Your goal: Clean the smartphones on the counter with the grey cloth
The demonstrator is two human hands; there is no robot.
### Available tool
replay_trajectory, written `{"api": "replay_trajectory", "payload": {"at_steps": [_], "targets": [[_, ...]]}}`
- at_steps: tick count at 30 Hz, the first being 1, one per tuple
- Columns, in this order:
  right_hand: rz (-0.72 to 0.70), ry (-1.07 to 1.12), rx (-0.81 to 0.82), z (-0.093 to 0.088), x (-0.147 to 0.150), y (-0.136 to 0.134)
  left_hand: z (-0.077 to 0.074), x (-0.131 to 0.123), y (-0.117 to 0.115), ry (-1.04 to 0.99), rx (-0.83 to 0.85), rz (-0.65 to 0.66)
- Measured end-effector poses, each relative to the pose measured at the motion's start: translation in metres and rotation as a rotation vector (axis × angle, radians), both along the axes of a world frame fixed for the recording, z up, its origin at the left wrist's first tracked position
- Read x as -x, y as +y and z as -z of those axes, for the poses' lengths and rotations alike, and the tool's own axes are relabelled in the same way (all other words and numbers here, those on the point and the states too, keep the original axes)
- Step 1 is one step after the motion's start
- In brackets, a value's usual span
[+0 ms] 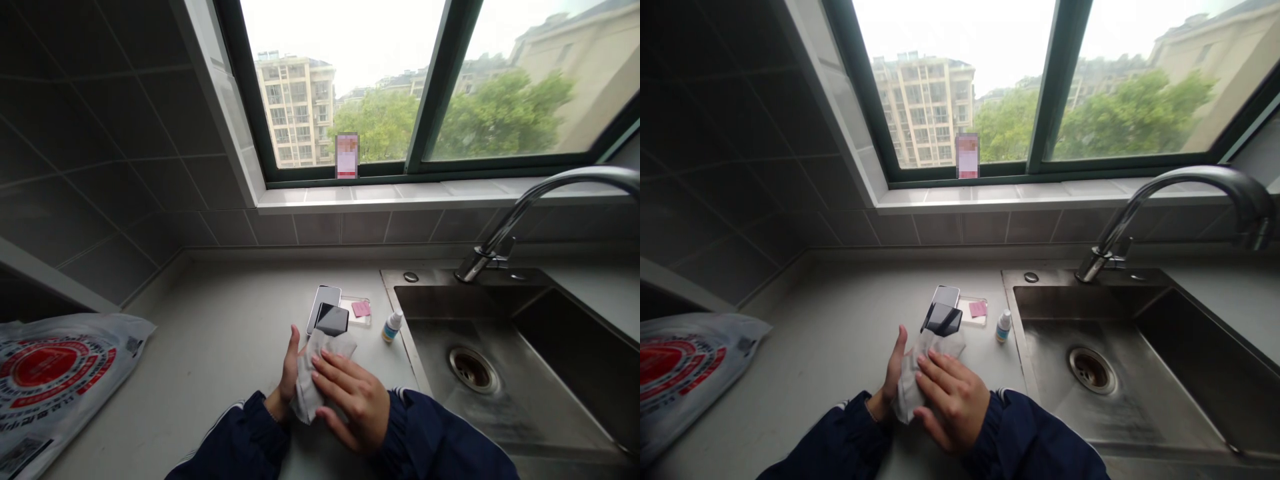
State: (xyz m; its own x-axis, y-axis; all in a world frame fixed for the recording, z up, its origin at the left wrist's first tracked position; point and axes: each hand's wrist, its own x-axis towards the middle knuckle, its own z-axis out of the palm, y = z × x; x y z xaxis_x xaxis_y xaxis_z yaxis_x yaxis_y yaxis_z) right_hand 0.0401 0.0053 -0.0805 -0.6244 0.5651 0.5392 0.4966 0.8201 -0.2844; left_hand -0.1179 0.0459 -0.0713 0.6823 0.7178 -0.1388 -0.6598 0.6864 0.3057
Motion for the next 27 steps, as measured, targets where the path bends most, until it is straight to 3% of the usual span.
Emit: {"api": "replay_trajectory", "payload": {"at_steps": [4, 7, 9, 13, 16, 27], "targets": [[-0.097, -0.013, 0.02, -0.002, 0.0, 0.002, 0.002, 0.002, 0.001, 0.075, 0.003, 0.094], [-0.059, -0.001, 0.012, 0.0, -0.001, 0.007, 0.007, 0.002, 0.001, 0.138, -0.062, 0.122], [0.006, -0.005, 0.005, 0.001, -0.003, 0.01, 0.011, 0.001, 0.0, 0.15, -0.107, 0.09], [0.126, -0.018, -0.01, 0.004, -0.008, 0.017, 0.022, 0.001, -0.004, 0.159, -0.18, -0.099], [0.211, 0.009, -0.021, 0.006, -0.01, 0.019, 0.027, 0.001, -0.005, 0.141, -0.248, -0.081], [0.279, 0.071, -0.043, 0.01, -0.013, 0.026, 0.01, 0.003, -0.009, 0.267, -0.293, 0.028]]}}
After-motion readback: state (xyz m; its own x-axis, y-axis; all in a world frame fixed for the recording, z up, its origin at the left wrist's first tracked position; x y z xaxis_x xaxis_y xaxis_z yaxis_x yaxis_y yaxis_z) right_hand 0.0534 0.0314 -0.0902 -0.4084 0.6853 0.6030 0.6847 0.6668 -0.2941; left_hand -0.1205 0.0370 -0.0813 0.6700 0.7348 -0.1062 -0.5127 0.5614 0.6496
